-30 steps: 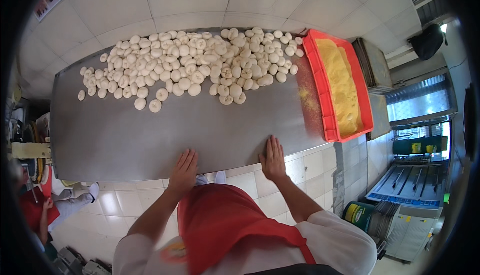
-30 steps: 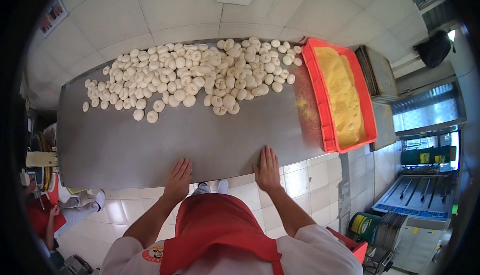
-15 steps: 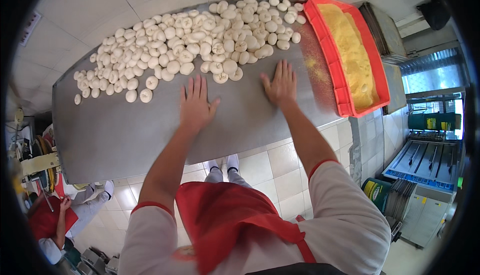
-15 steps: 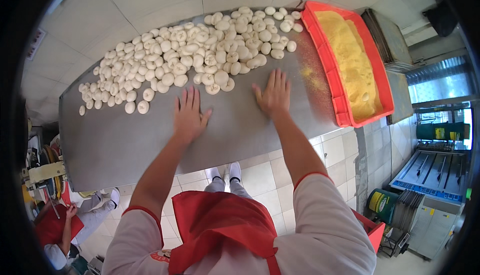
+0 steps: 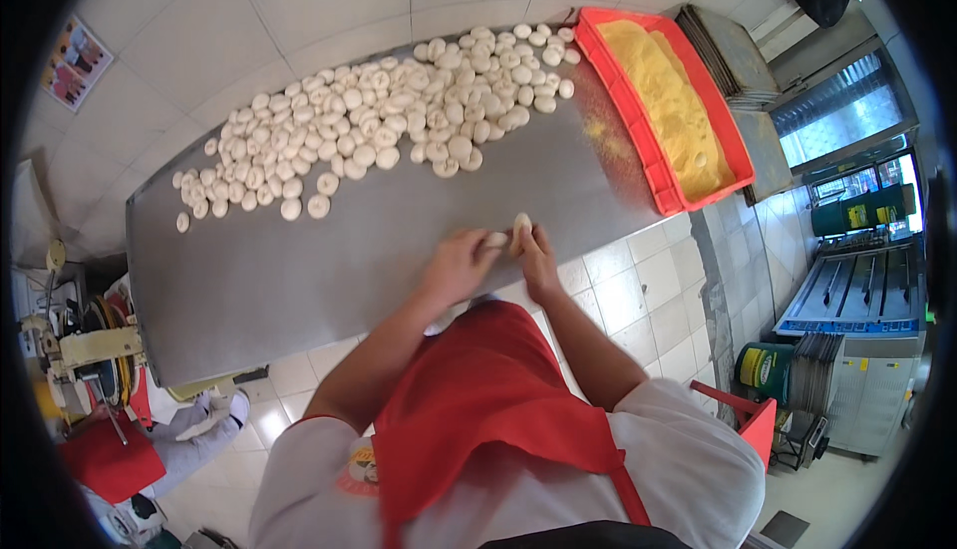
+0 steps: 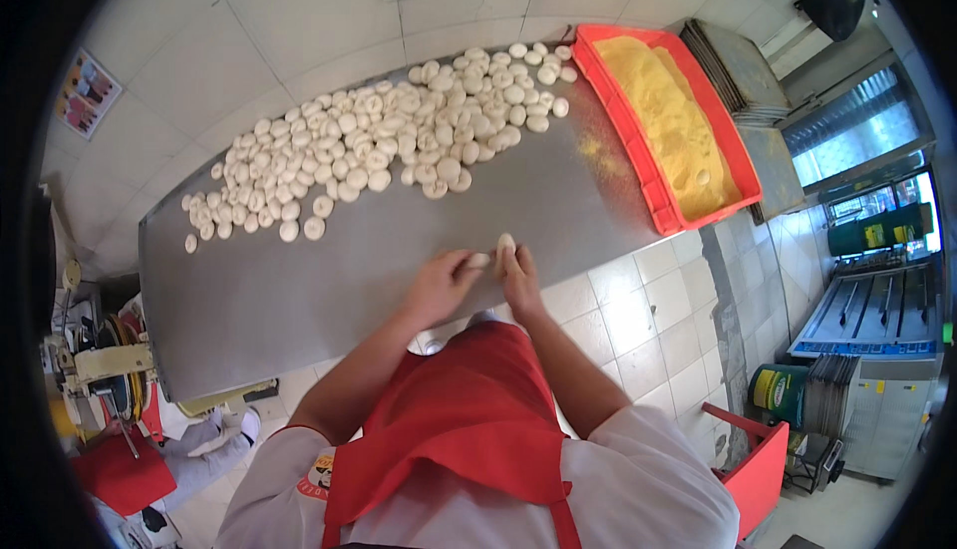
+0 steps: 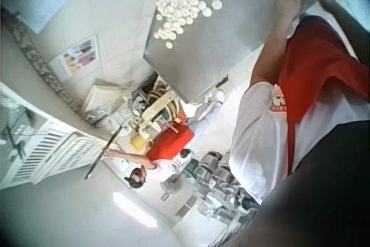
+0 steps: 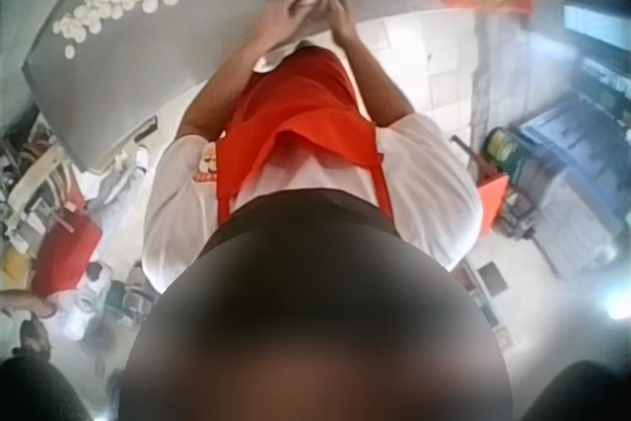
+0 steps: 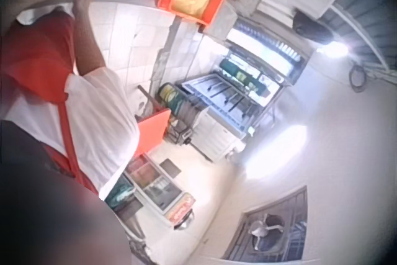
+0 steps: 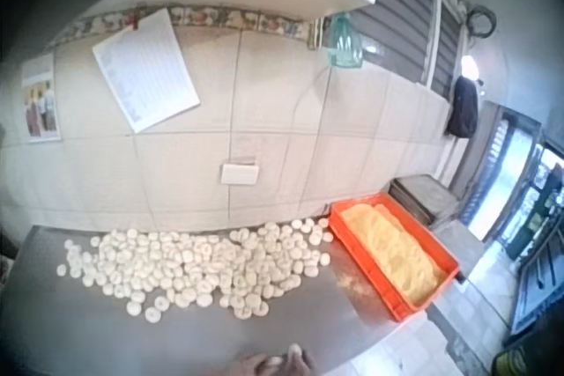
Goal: The person coats small pieces of dough in a yellow powder, places them onto a metal baking tray, and then rolls more dough pieces by hand on a metal work surface before coating them as well.
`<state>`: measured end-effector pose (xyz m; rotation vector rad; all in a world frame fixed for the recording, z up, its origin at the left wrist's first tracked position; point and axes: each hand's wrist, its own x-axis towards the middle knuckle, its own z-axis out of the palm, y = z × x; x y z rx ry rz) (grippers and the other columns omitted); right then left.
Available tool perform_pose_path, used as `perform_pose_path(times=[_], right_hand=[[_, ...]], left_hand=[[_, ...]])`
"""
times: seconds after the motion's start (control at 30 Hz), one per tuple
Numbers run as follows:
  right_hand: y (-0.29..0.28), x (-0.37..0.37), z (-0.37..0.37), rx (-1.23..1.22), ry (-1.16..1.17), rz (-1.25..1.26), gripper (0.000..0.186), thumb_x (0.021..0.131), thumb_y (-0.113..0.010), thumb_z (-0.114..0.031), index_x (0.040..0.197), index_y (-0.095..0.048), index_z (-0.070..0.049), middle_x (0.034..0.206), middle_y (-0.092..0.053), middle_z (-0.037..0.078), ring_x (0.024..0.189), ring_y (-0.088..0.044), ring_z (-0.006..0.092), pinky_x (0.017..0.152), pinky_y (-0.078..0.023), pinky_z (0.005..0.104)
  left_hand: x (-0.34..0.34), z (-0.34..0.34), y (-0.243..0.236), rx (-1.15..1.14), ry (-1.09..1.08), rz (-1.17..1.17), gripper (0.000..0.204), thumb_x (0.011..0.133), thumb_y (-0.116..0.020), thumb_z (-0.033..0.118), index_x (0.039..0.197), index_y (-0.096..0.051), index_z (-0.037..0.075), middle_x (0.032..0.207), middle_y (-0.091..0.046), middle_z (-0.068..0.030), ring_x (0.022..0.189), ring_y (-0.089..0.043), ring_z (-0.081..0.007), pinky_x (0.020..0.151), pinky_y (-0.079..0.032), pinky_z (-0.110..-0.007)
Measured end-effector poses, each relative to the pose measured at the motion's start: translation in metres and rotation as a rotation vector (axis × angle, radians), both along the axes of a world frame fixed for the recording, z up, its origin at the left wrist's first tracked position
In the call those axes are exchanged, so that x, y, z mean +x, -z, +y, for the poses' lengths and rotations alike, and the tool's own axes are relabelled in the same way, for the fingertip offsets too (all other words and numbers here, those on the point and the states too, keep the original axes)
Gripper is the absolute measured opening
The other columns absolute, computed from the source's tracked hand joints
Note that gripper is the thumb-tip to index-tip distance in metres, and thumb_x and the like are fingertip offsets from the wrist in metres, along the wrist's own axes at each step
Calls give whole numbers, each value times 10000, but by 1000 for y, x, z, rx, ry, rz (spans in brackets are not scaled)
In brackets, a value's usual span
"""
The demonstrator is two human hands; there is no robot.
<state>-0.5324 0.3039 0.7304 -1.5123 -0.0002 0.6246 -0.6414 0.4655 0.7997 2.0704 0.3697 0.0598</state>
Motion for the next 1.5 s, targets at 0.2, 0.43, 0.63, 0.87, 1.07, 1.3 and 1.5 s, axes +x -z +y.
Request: perform_pose_path(times=[0.2, 0.43, 0.63, 0.87, 1.07, 1.3, 1.5], right_hand=[[-85, 151, 7, 799, 87, 529, 349, 1089, -504, -442, 1167, -596, -114, 1069, -650, 84, 955, -650, 255, 854, -582, 434], [-50, 248, 78, -359, -192, -526, 348, 1001, -607, -178, 1334, -643, -84, 1149, -700, 141, 1110, -661, 285, 985, -543, 423], [-45, 195, 103, -451, -314, -797, 269, 936, -713, -135, 1187, -674, -44, 1171, -624, 188, 1030, -629, 419, 953, -527, 491], [-54, 145, -12, -522, -317, -833, 294, 953, -673, -153, 1213, -602, -38, 1191, -598, 216, 1081, -602, 427, 962, -499, 497], [-8, 27, -96, -973, -749, -1057, 771, 987, -640, -353, 1586, -356, 41, 1683, -301, 230, 1552, -300, 423, 1266, -265, 537], [-22, 118, 6, -1141, -715, -1001, 1050, 984, -501, -681, 1655, -140, 41, 1737, -128, 244, 1605, -156, 415, 1286, -158, 568], [-10, 218, 72, -1157, -336, -1103, 991, 1021, -421, -675, 1664, -131, 21, 1754, -117, 200, 1614, -132, 393, 1286, -146, 574]], left_hand=[[103, 68, -4, 326, -221, -256, 420, 942, -707, 224, 1331, -662, 71, 1272, -634, -199, 1195, -601, -395, 1017, -508, -465], [112, 142, 4, 594, 67, 7, 349, 927, -677, 57, 1276, -677, 68, 1201, -645, -151, 1122, -615, -398, 974, -513, -478], [84, 139, 22, 82, -531, -268, 256, 1003, -634, 73, 1251, -668, 16, 1169, -682, -128, 1042, -656, -247, 886, -525, -395], [-52, 130, 0, -213, -491, -49, 378, 959, -727, 121, 1300, -655, -23, 1134, -696, -99, 1023, -663, -201, 858, -535, -355], [-188, 72, 109, 729, -37, 15, 536, 994, -642, 165, 1480, -513, -21, 1444, -589, -246, 1381, -526, -441, 1160, -403, -548], [-35, 90, 41, 730, -101, 184, 903, 952, -649, 440, 1616, -288, -54, 1678, -269, -297, 1563, -223, -483, 1279, -145, -600], [63, 130, 47, 919, -114, 100, 869, 989, -585, 488, 1633, -287, -15, 1714, -251, -221, 1580, -203, -458, 1272, -141, -611]])
